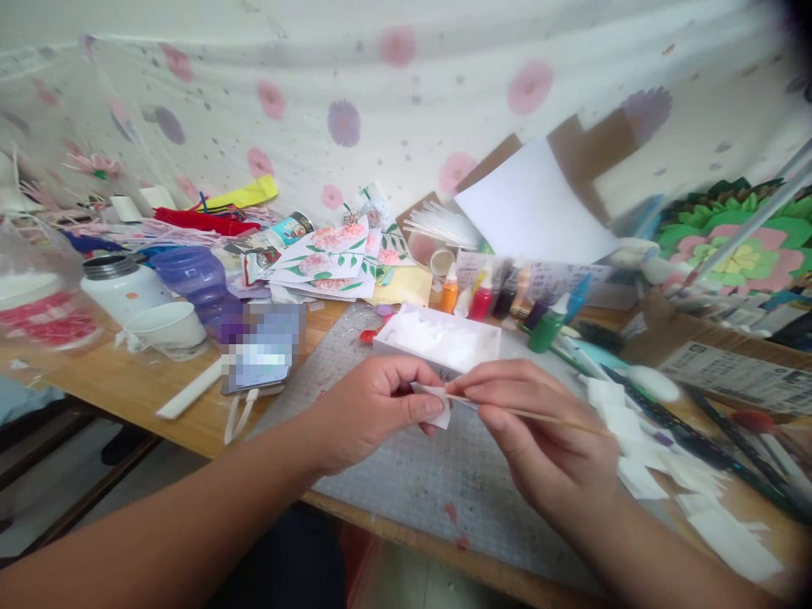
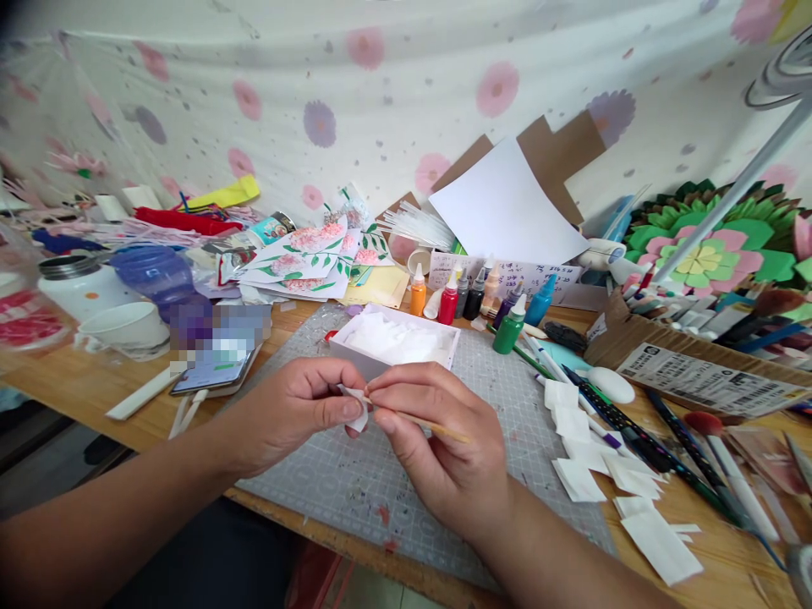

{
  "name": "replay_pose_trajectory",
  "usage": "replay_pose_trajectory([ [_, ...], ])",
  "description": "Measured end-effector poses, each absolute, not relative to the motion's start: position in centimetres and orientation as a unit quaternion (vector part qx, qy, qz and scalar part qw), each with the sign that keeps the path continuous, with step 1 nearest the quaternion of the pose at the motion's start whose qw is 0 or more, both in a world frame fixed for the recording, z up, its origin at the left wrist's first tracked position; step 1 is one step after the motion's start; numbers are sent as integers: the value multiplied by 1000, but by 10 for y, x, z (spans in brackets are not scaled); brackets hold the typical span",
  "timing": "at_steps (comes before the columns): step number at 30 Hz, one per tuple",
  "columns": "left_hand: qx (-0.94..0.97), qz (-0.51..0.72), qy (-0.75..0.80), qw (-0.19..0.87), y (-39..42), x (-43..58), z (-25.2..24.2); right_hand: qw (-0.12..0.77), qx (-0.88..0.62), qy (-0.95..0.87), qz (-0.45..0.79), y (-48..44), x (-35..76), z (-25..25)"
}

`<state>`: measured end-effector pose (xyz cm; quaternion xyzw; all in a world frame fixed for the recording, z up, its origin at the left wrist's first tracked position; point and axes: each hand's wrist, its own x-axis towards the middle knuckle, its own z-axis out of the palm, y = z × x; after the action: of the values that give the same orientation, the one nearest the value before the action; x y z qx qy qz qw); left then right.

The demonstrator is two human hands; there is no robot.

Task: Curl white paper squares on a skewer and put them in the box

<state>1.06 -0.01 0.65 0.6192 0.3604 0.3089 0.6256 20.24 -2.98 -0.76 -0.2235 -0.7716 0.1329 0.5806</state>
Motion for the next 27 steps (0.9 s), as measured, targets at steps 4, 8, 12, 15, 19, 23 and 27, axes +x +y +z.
replay_pose_trajectory([
  [4, 614, 312, 369, 623, -1, 13, 7, 582, -224, -771, 126, -30, 202, -8],
  [8, 657, 356, 394, 536, 0, 11, 5, 585, -230, -769, 114, -30, 201, -8],
  [12, 679, 442, 418, 411, -2, 6, 6, 591, -241, -763, 104, -29, 201, -8],
  [15, 689, 395, 411, 448, -8, 9, 9, 592, -241, -762, 102, -29, 200, -8],
  [19, 660, 366, 421, 503, -12, 19, 11, 591, -237, -764, 102, -30, 200, -9],
  [23, 627, 383, 404, 545, -11, 22, 9, 608, -250, -747, 102, -25, 201, -13],
  [27, 629, 404, 421, 515, 1, 18, 2, 652, -300, -685, 124, -12, 204, -22],
])
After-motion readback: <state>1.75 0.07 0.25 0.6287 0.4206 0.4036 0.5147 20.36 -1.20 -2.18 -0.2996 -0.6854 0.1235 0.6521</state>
